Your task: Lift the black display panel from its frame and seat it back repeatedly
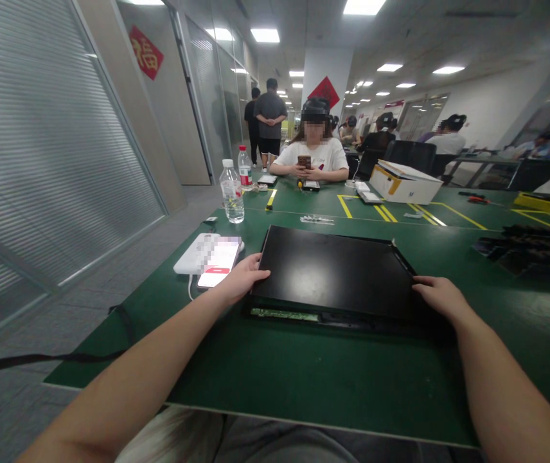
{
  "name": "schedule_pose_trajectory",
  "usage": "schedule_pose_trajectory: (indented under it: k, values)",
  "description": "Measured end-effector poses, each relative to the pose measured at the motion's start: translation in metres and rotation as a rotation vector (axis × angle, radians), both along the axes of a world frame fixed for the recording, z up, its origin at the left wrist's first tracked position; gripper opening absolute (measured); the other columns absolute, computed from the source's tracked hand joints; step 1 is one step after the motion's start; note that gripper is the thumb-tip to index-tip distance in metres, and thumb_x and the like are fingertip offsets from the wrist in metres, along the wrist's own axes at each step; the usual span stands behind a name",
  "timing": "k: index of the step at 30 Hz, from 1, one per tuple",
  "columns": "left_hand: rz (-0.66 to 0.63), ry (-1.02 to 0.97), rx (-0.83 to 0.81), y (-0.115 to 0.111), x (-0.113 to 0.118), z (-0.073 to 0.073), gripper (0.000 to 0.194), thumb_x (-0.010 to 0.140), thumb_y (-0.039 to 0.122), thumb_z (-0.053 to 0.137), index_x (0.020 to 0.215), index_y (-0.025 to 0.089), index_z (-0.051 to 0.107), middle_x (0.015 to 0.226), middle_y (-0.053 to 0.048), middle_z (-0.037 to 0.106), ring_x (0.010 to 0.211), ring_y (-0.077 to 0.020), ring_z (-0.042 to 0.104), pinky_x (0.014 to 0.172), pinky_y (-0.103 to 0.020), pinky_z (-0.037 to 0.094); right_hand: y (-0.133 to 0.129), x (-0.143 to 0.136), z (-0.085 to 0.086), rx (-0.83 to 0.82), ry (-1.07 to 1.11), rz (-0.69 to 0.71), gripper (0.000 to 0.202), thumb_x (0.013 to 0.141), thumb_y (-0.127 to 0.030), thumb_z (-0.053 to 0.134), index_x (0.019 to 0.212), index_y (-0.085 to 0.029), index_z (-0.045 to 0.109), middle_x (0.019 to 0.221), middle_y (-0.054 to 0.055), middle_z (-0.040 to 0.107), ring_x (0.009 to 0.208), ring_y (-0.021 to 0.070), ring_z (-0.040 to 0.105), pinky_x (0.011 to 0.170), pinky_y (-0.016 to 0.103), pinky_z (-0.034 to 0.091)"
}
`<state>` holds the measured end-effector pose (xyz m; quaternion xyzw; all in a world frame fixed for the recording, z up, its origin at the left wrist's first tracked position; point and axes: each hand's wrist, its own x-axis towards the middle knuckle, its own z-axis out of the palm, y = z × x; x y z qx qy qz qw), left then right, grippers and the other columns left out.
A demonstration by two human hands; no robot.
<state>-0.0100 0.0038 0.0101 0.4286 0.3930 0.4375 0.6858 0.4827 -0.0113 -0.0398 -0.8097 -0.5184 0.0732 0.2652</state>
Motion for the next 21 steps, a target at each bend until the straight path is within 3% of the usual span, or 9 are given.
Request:
schedule_pose_trajectory:
  k: [7,13,21]
  values:
    - [-0.018,0.020,0.034,-0.003,0.002,0.002,0.058,0.073,0.004,0.072,0.127,0.016,0.058,0.108,-0.011,0.076,0.101,-0.0263,0.072,0.094,-0.040,0.055,0.000,0.001,-0.003,0.017,0.005,0.003,0.024,0.058,-0.026,0.062,0.075,-0.025,0.079,0.084,0.010,0.075,0.082,0.0324,0.070,0.077,0.045,0.054]
    - [-0.036,0.022,0.123,-0.006,0.003,0.004,0.058,0.075,0.017,0.077,0.130,0.018,0.058,0.122,-0.012,0.071,0.115,-0.0285,0.066,0.103,-0.042,0.050,-0.002,0.000,-0.001,0.012,0.065,-0.006,0.033,0.057,-0.022,0.058,0.082,-0.024,0.079,0.087,0.009,0.075,0.085,0.0318,0.069,0.081,0.046,0.053]
    - [0.002,0.088,0.192,-0.011,0.006,0.012,0.063,0.072,0.018,0.079,0.131,0.017,0.060,0.123,-0.012,0.070,0.122,-0.0314,0.061,0.106,-0.045,0.046,-0.005,-0.006,0.004,-0.013,0.111,-0.039,0.036,0.058,-0.018,0.057,0.086,-0.023,0.080,0.091,0.010,0.075,0.088,0.0313,0.069,0.082,0.044,0.053]
